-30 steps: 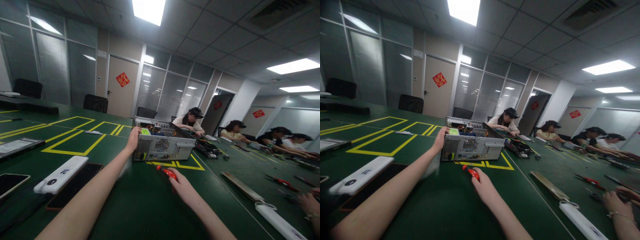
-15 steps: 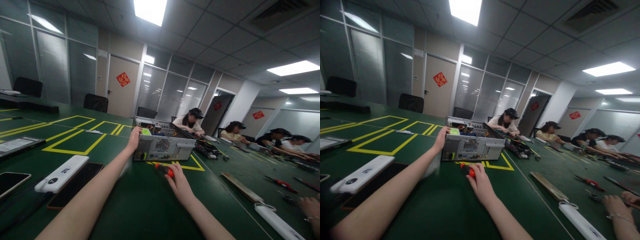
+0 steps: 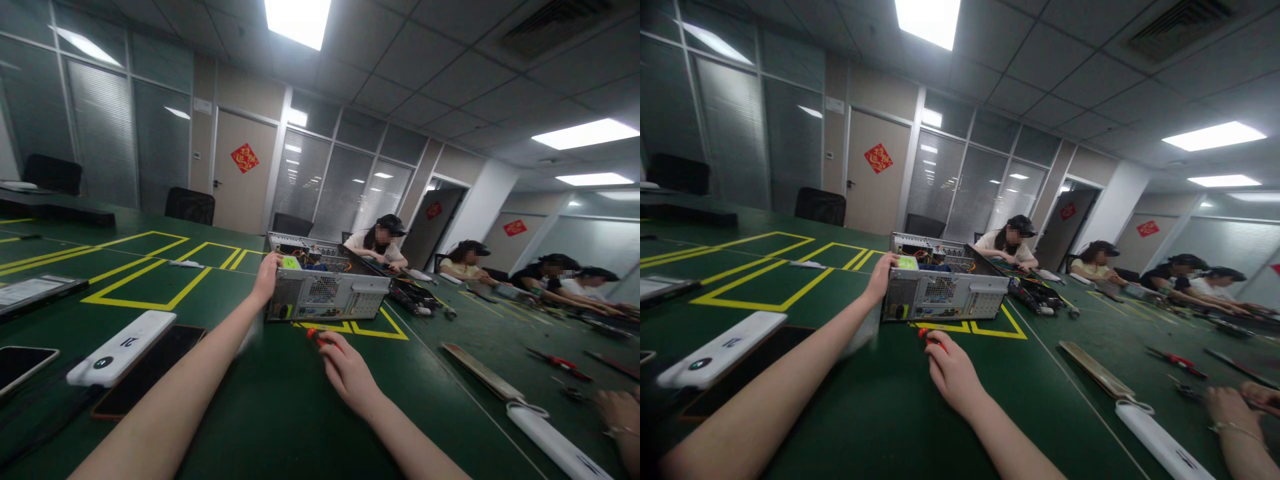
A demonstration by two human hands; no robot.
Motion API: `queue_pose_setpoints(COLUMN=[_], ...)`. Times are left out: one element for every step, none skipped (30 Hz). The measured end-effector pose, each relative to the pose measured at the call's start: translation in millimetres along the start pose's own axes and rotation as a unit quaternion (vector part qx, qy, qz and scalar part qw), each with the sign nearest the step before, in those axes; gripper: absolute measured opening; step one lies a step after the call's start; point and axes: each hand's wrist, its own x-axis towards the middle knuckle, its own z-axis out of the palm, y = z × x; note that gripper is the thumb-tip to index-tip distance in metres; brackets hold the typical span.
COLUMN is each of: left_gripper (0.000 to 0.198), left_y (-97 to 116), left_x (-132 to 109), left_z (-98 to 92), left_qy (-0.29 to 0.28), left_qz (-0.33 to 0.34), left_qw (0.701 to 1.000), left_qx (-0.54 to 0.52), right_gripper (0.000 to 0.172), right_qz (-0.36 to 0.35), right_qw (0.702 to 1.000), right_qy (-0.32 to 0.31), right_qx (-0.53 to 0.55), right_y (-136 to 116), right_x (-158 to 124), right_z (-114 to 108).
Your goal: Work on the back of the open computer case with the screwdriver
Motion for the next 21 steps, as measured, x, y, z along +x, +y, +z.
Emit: queue_pose_setpoints(left_gripper=[0.035,0.035,0.035,0.035,0.035,0.035,0.035,0.035,0.035,0.035,0.035,0.035,0.035,0.035,0.035,0.035,0.036,0.036,0.036,0.036,0.037], left_y=[-0.4,-0.7,-0.9,-0.9,-0.7,-0.4,0.1,0.7,1.5,2.3,3.1,3.7,4.1,4.3,4.2,3.8,3.2,2.5,1.8,1.1,0.6], left_x=[0.0,-0.1,-0.1,-0.1,-0.1,-0.1,-0.1,0.0,0.0,0.0,0.0,0.0,0.0,0.1,0.1,0.1,0.1,0.2,0.2,0.2,0.2], left_z=[0.4,0.6,0.8,0.8,0.7,0.5,0.3,0.0,-0.3,-0.5,-0.7,-0.9,-1.1,-1.1,-1.1,-1.0,-0.8,-0.5,-0.3,-0.1,0.0], left_qy=[0.001,0.002,0.002,0.002,0.001,0.002,0.002,0.003,0.002,0.001,-0.001,-0.004,-0.006,-0.007,-0.008,-0.008,-0.006,-0.005,-0.004,-0.004,-0.003], left_qz=[-0.001,-0.001,0.000,0.002,0.003,0.003,0.002,0.001,0.000,0.000,0.000,0.000,0.000,-0.002,-0.004,-0.008,-0.011,-0.012,-0.012,-0.011,-0.009], left_qw=[1.000,1.000,1.000,1.000,1.000,1.000,1.000,1.000,1.000,1.000,1.000,1.000,1.000,1.000,1.000,1.000,1.000,1.000,1.000,1.000,1.000], left_qx=[-0.001,-0.002,-0.003,-0.004,-0.004,-0.003,-0.002,0.000,0.001,0.001,-0.001,-0.004,-0.007,-0.008,-0.009,-0.008,-0.007,-0.006,-0.005,-0.005,-0.005], right_gripper=[0.022,0.023,0.024,0.025,0.027,0.028,0.029,0.030,0.031,0.033,0.036,0.038,0.040,0.041,0.040,0.039,0.037,0.037,0.036,0.036,0.036], right_qz=[-0.003,-0.006,-0.007,-0.008,-0.008,-0.007,-0.008,-0.008,-0.009,-0.012,-0.015,-0.020,-0.027,-0.036,-0.046,-0.056,-0.063,-0.068,-0.069,-0.069,-0.066], right_qw=[1.000,1.000,0.999,0.999,0.998,0.998,0.997,0.997,0.997,0.996,0.996,0.995,0.995,0.994,0.993,0.992,0.991,0.989,0.988,0.987,0.986], right_qy=[-0.006,-0.013,-0.019,-0.025,-0.028,-0.031,-0.032,-0.034,-0.037,-0.043,-0.048,-0.052,-0.056,-0.062,-0.066,-0.071,-0.077,-0.083,-0.088,-0.090,-0.091], right_qx=[-0.006,-0.016,-0.026,-0.038,-0.048,-0.057,-0.065,-0.070,-0.074,-0.076,-0.078,-0.079,-0.080,-0.082,-0.085,-0.089,-0.094,-0.101,-0.108,-0.115,-0.121], right_y=[0.1,0.1,0.1,0.2,0.2,0.2,0.0,-0.4,-1.0,-1.9,-3.0,-4.2,-5.4,-6.5,-7.5,-8.3,-9.0,-9.6,-10.3,-10.9,-11.6], right_x=[0.0,-0.1,-0.2,-0.4,-0.6,-0.7,-0.7,-0.6,-0.5,-0.4,-0.4,-0.5,-0.8,-1.3,-1.9,-2.6,-3.3,-3.9,-4.4,-4.6,-4.6], right_z=[1.0,1.9,2.7,3.3,3.7,3.9,3.8,3.4,3.0,2.7,2.5,2.7,3.3,4.2,5.4,6.8,8.0,9.0,9.5,9.4,8.8])
